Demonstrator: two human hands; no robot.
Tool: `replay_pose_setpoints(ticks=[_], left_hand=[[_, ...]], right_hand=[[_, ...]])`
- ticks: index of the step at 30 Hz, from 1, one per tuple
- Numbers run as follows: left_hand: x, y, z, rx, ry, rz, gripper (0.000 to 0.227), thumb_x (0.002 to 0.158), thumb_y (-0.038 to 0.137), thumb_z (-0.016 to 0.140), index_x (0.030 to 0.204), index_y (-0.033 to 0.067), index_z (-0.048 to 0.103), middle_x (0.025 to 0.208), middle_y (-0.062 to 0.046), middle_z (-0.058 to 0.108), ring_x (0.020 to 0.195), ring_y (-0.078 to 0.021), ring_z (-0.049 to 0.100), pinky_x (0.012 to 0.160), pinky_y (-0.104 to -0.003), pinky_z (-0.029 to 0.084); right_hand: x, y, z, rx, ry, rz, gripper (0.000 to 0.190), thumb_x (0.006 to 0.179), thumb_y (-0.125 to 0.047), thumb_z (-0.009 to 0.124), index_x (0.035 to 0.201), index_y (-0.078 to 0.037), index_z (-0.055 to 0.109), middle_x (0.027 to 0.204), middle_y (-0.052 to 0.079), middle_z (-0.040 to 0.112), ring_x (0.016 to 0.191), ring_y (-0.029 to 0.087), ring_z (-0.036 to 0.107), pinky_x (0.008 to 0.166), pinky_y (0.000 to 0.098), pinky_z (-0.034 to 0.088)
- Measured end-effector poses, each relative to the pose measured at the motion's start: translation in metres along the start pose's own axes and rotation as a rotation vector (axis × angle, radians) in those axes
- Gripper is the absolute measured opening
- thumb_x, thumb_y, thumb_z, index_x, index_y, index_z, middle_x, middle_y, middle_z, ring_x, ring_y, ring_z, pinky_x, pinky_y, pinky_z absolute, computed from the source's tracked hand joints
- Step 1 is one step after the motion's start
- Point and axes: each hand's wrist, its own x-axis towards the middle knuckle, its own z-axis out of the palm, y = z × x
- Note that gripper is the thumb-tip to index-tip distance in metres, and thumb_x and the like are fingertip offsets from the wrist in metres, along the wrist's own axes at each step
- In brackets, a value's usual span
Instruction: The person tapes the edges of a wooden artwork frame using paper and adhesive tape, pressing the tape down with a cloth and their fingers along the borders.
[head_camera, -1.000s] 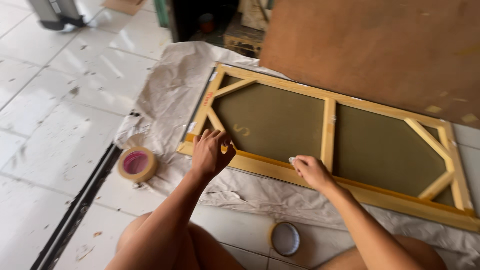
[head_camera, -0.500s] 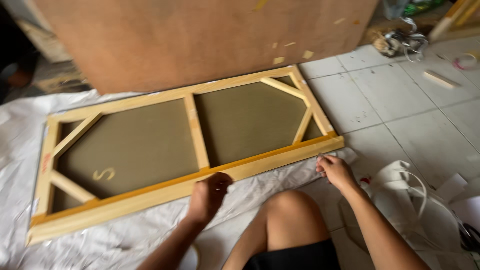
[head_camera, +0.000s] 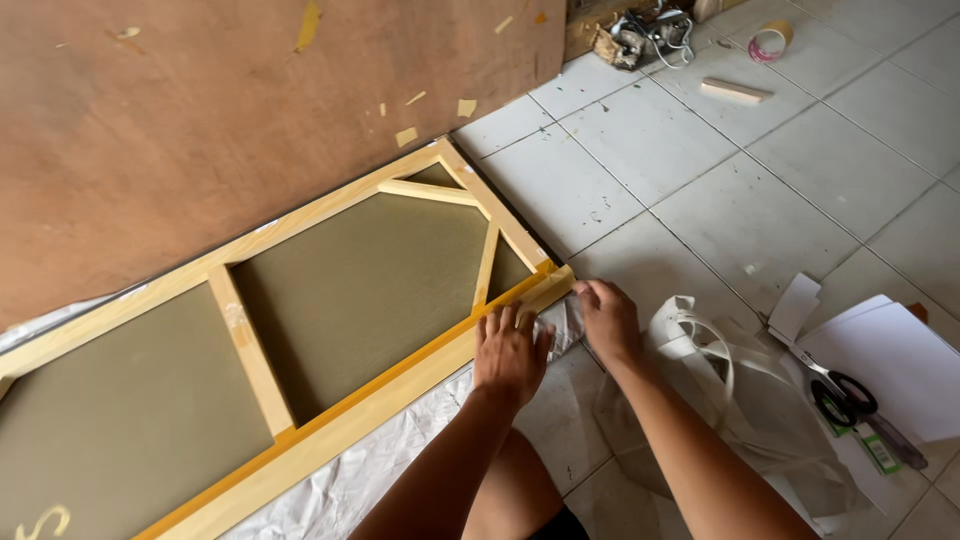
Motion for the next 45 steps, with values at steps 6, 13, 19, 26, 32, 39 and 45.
replay_pose_setpoints(ticks=[6, 13, 19, 26, 32, 39, 45], left_hand=[[0.000, 0.002, -0.004, 0.218, -0.357, 0.095, 0.093, 0.113, 0.068, 0.044, 0.179, 0.0049, 0.026, 0.190, -0.022, 0.019, 0.176, -0.0388, 0.015, 0.142, -0.054, 0.015], [0.004, 0.009, -0.010, 0.215, -0.442, 0.055, 0.090, 0.114, 0.069, 0.035, 0.181, 0.0108, 0.021, 0.191, -0.023, 0.012, 0.177, -0.0390, 0.010, 0.143, -0.053, 0.007], [0.006, 0.008, -0.003, 0.223, -0.456, 0.039, 0.091, 0.112, 0.071, 0.030, 0.182, 0.0149, 0.019, 0.193, -0.018, 0.005, 0.178, -0.0362, 0.005, 0.143, -0.052, 0.006], [0.006, 0.008, 0.002, 0.236, -0.477, 0.028, 0.088, 0.112, 0.070, 0.030, 0.181, 0.0157, 0.022, 0.193, -0.017, 0.001, 0.178, -0.0358, 0.002, 0.143, -0.052, 0.004], [0.004, 0.010, 0.003, 0.272, -0.467, 0.030, 0.087, 0.112, 0.070, 0.030, 0.180, 0.0167, 0.024, 0.193, -0.018, 0.000, 0.178, -0.0369, 0.000, 0.143, -0.053, 0.003], [0.004, 0.011, 0.000, 0.274, -0.483, 0.035, 0.091, 0.109, 0.072, 0.033, 0.180, 0.0153, 0.026, 0.193, -0.018, -0.001, 0.178, -0.0376, 0.000, 0.143, -0.054, 0.005], [0.006, 0.011, 0.010, 0.300, -0.467, 0.025, 0.091, 0.108, 0.072, 0.035, 0.180, 0.0168, 0.026, 0.193, -0.016, -0.002, 0.178, -0.0362, -0.001, 0.143, -0.053, 0.004]], right_hand=[[0.028, 0.064, 0.046, -0.074, 0.173, -0.189, 0.037, 0.107, -0.026, 0.069, 0.140, -0.034, 0.084, 0.129, 0.007, 0.073, 0.120, 0.042, 0.072, 0.103, 0.0555, 0.061], [0.038, 0.071, 0.060, -0.146, 0.149, -0.047, 0.036, 0.107, -0.040, 0.066, 0.138, -0.051, 0.081, 0.130, -0.001, 0.071, 0.122, 0.036, 0.069, 0.102, 0.0577, 0.060], [0.065, 0.080, 0.066, -0.222, 0.081, 0.082, 0.025, 0.109, -0.052, 0.062, 0.126, -0.054, 0.081, 0.125, -0.008, 0.066, 0.125, 0.029, 0.063, 0.112, 0.0636, 0.049], [0.085, 0.074, 0.034, -0.251, -0.057, -0.107, 0.024, 0.102, -0.034, 0.064, 0.113, -0.045, 0.083, 0.130, -0.008, 0.064, 0.132, 0.031, 0.059, 0.108, 0.0651, 0.052], [0.111, 0.073, 0.031, -0.280, -0.234, -0.106, 0.035, 0.102, -0.030, 0.056, 0.117, -0.044, 0.084, 0.137, -0.008, 0.065, 0.134, 0.032, 0.057, 0.108, 0.0651, 0.052], [0.128, 0.119, 0.072, -0.268, -0.239, -0.031, 0.028, 0.100, -0.055, 0.068, 0.112, -0.038, 0.087, 0.123, -0.001, 0.071, 0.125, 0.031, 0.067, 0.091, 0.0643, 0.057], [0.121, 0.057, 0.045, -0.243, -0.201, -0.066, 0.027, 0.095, -0.048, 0.079, 0.106, -0.027, 0.090, 0.114, 0.014, 0.079, 0.121, 0.041, 0.076, 0.095, 0.0567, 0.063]])
